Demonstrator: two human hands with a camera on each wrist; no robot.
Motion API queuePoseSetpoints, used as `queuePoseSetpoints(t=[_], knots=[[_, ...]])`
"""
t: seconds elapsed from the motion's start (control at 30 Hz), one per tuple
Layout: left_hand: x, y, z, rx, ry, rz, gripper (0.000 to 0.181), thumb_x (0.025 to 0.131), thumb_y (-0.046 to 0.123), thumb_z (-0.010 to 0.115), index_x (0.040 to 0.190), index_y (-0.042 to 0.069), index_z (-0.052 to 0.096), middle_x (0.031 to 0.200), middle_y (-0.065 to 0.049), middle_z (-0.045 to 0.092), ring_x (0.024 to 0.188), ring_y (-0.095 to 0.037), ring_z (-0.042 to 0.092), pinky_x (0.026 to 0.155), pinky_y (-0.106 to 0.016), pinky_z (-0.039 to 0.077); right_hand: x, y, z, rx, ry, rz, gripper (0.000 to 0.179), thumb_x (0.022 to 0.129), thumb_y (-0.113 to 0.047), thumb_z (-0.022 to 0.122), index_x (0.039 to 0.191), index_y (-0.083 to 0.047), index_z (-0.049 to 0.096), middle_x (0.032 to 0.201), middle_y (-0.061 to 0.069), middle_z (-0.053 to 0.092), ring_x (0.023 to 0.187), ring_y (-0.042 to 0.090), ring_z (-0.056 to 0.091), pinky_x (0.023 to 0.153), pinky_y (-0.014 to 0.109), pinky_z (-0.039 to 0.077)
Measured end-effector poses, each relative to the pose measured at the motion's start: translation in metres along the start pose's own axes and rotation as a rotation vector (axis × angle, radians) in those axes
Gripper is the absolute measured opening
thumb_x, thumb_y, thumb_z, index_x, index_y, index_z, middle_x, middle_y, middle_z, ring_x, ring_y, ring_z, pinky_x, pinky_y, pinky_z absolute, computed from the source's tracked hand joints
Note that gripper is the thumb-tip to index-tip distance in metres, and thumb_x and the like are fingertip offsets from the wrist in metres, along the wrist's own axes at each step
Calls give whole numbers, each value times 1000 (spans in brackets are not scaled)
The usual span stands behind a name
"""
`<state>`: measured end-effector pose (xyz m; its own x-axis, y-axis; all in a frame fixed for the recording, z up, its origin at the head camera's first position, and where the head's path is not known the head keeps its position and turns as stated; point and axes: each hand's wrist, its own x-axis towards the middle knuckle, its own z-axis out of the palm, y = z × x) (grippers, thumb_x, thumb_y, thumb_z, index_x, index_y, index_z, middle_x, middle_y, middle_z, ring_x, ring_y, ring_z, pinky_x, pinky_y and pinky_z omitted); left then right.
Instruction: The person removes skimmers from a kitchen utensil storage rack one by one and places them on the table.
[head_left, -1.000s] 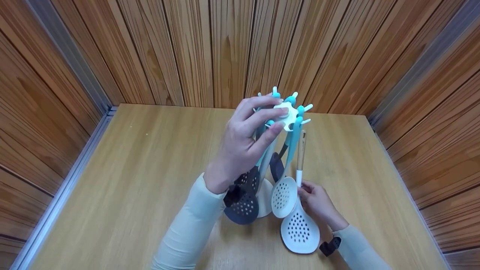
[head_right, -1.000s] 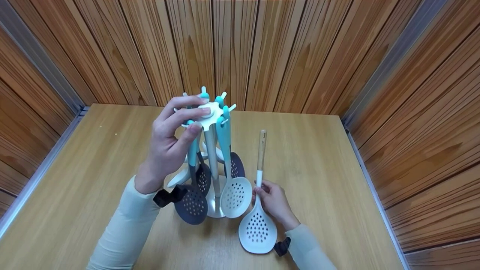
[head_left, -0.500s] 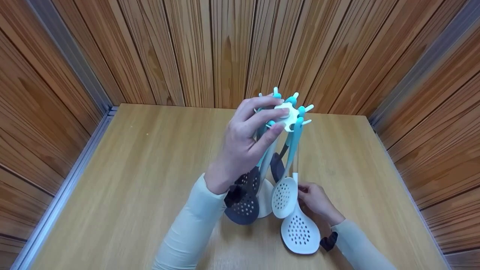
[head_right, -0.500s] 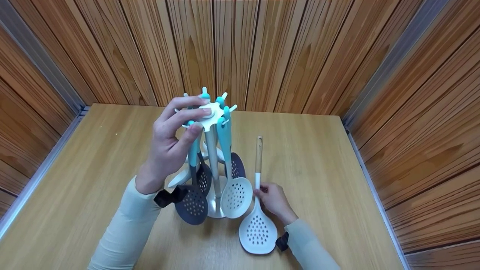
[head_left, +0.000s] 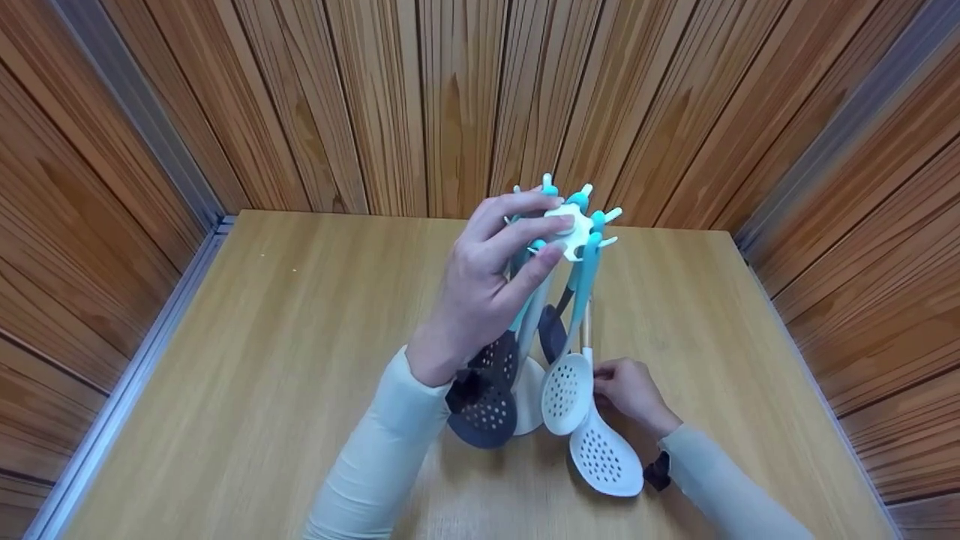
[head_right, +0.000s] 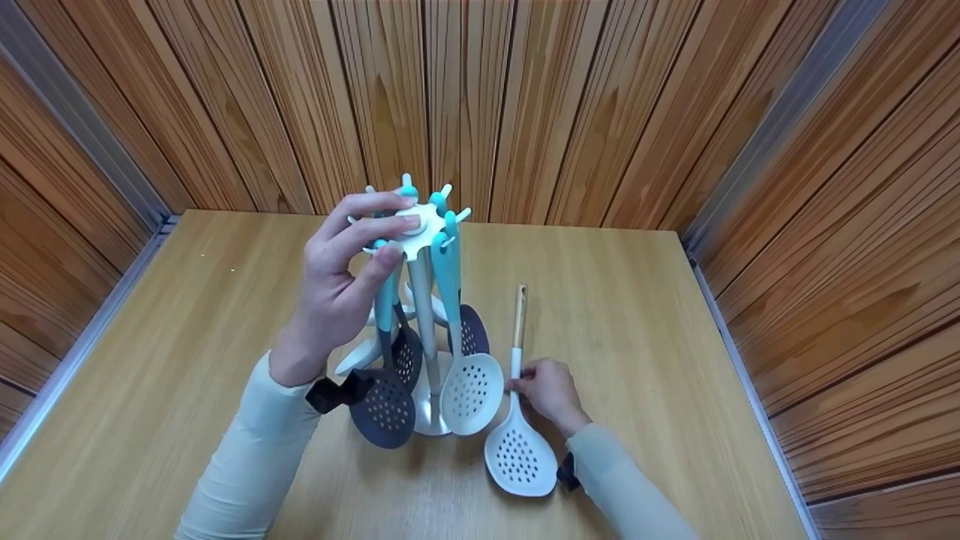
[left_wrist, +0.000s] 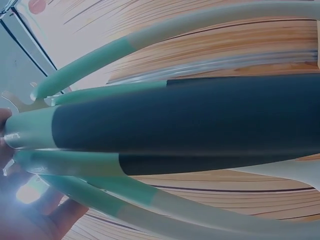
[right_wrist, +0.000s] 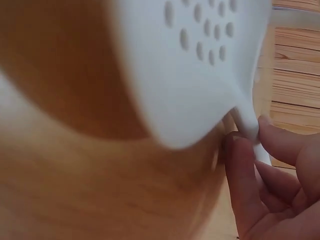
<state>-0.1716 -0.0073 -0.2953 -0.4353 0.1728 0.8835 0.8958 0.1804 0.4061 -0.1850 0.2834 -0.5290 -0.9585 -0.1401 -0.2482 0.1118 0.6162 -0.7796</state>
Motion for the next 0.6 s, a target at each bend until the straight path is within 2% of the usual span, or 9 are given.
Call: queuePoseSetpoints(t=[0.33, 0.6], knots=[[0, 0, 0, 4, -2, 5, 27, 90, 7, 69, 117, 7, 72, 128, -10, 61, 129, -18, 48, 99, -37, 47, 3, 1, 0, -47, 34, 20, 15, 94, -5, 67, 105, -7, 76, 90, 4, 73, 77, 19, 70, 70, 34, 59], [1, -1, -1, -6, 2, 24, 26, 90, 7, 70, 116, 6, 73, 127, -11, 63, 129, -20, 51, 100, -35, 47, 5, 4, 1, -101, 77, -39, 15, 91, -5, 69, 103, 1, 74, 77, 4, 69, 67, 18, 67, 62, 30, 58]])
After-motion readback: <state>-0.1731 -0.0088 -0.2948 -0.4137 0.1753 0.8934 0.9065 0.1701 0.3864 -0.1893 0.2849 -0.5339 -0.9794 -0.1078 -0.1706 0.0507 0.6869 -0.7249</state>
